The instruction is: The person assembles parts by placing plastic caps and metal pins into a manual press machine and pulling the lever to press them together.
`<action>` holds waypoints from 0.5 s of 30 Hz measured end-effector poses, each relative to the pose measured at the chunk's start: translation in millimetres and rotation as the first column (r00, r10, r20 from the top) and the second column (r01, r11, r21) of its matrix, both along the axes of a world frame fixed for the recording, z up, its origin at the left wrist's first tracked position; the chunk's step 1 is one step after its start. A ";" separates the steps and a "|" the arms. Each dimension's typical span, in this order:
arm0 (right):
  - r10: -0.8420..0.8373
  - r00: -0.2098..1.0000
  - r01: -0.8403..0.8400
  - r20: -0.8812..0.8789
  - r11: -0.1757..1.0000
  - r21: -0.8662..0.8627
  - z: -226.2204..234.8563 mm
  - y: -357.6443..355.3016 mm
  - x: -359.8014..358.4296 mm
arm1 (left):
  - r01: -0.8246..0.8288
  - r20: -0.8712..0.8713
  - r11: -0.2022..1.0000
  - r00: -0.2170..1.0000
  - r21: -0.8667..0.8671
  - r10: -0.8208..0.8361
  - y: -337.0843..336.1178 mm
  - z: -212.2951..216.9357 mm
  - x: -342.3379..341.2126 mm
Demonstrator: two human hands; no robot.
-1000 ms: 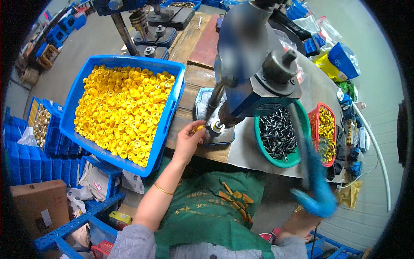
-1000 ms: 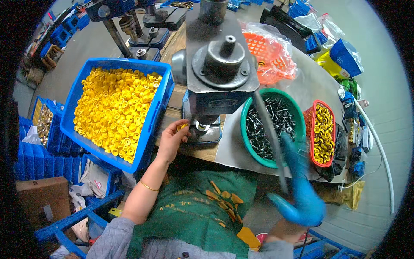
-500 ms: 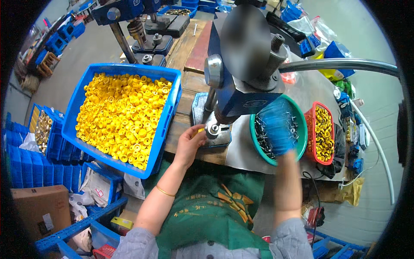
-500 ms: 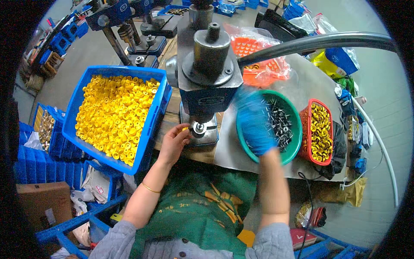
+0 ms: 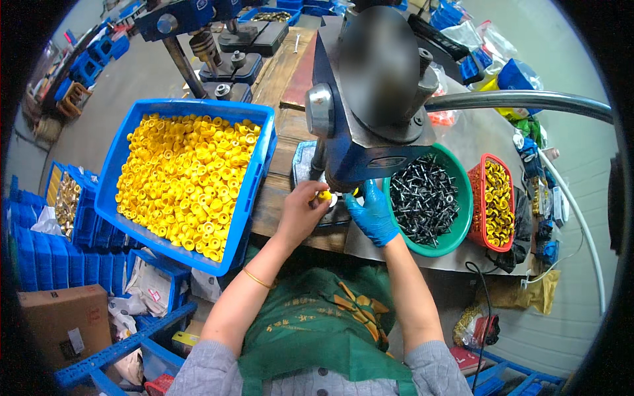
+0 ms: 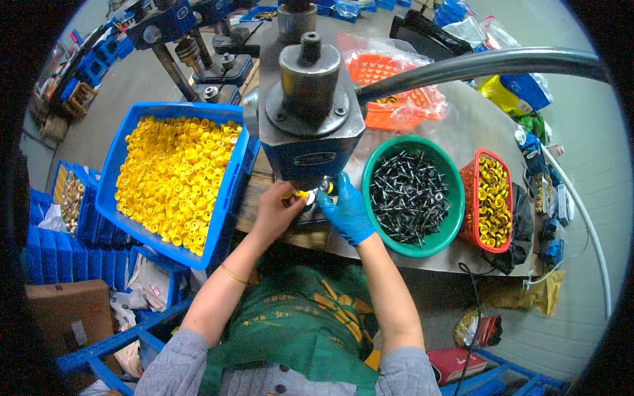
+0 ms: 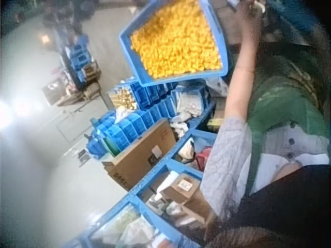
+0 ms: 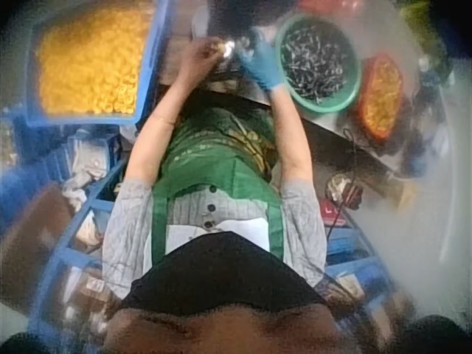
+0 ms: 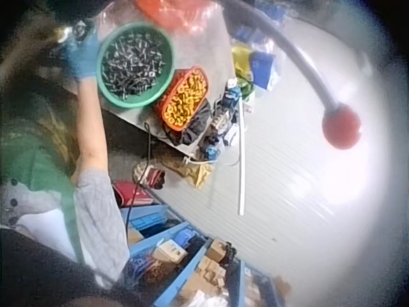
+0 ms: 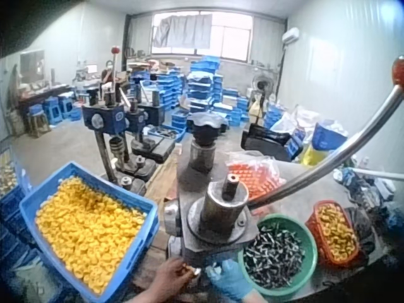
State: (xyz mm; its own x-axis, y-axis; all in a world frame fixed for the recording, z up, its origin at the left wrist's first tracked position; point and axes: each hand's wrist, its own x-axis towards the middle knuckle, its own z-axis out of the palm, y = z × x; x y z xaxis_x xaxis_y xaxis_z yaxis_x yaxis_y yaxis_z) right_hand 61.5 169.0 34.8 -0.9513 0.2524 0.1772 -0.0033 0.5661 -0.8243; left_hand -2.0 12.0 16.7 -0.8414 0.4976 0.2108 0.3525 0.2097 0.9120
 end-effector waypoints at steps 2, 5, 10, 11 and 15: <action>0.005 0.996 -0.009 0.091 0.999 0.042 15.7 -0.6 3.5 | 0.014 0.033 0.999 0.999 -0.037 -0.013 1.4 1.8 0.9; 0.081 0.982 -0.104 0.169 0.986 0.130 12.8 4.3 -0.4 | -0.008 0.049 1.000 0.999 0.014 0.008 -1.4 -5.1 -0.2; 0.199 0.936 -0.317 0.290 0.835 0.450 10.3 10.3 -16.0 | -0.130 0.081 0.990 0.989 0.047 0.126 -16.4 0.6 6.4; 0.205 0.935 -0.323 0.291 0.833 0.450 8.7 9.1 -20.2 | -0.136 0.081 0.990 0.988 0.047 0.132 -19.8 1.7 6.7; 0.292 0.951 -0.307 0.098 0.876 0.371 3.0 -1.5 -31.1 | -0.150 0.089 0.988 0.985 0.034 0.146 -25.9 3.0 9.0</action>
